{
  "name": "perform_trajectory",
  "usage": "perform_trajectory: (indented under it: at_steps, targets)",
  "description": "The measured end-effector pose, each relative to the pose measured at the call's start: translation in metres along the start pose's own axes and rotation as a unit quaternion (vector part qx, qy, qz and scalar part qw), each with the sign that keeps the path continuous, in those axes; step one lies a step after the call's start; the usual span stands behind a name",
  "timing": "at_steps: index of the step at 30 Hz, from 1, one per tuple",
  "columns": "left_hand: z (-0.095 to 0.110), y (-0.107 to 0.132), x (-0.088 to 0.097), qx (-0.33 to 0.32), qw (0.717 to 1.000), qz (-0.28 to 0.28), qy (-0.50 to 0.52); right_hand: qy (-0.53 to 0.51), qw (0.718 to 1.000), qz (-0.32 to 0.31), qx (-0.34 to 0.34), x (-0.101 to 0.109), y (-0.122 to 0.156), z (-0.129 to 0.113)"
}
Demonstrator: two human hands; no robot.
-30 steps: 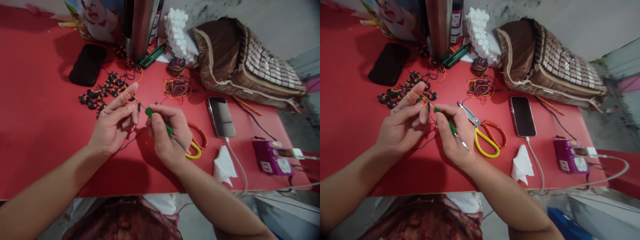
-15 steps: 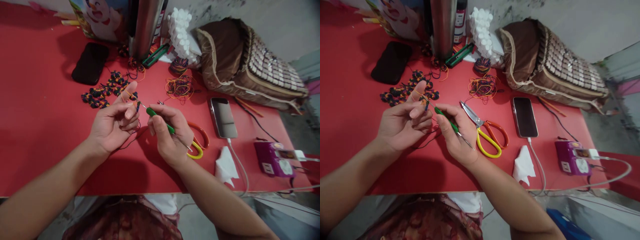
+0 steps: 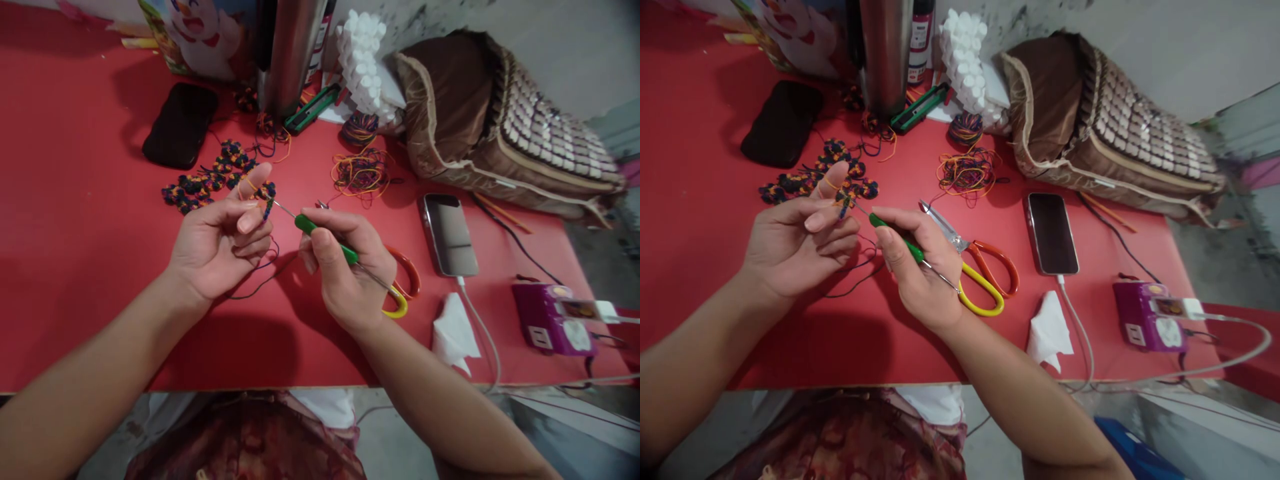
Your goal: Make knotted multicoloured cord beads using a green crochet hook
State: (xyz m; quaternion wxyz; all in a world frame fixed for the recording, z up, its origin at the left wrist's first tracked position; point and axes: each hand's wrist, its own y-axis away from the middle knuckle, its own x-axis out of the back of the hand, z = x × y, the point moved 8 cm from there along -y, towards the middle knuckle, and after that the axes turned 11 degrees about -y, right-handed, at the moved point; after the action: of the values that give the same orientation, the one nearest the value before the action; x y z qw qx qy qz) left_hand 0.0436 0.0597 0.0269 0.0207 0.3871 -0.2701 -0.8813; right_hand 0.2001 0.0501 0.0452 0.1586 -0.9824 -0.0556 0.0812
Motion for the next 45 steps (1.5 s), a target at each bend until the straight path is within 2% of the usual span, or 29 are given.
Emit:
perform_trajectory:
  at_steps: [13,18,24,31,40,45]
  targets:
    - [-0.005,-0.004,0.000,-0.009,0.999,0.000,-0.031,-0.055,0.998,0.025,-0.031,-0.004,-0.001,0.001]
    - [-0.002,-0.003,0.000,0.001,1.000,-0.004,-0.011,-0.020,1.000,0.013,-0.004,-0.001,-0.002,0.000]
    - [0.006,0.000,0.005,0.024,1.000,0.018,-0.007,-0.007,0.999,-0.016,0.033,0.001,-0.001,-0.003]
    - [0.010,0.001,0.007,0.060,0.998,0.009,-0.008,0.021,0.998,-0.035,0.051,0.004,-0.005,-0.013]
    - [0.010,0.003,0.009,0.136,0.987,-0.051,-0.064,-0.066,0.990,-0.098,0.078,0.003,-0.018,-0.022]
    - [0.007,0.003,0.011,0.170,0.979,-0.065,-0.087,-0.135,0.983,-0.124,0.017,0.008,-0.021,-0.012]
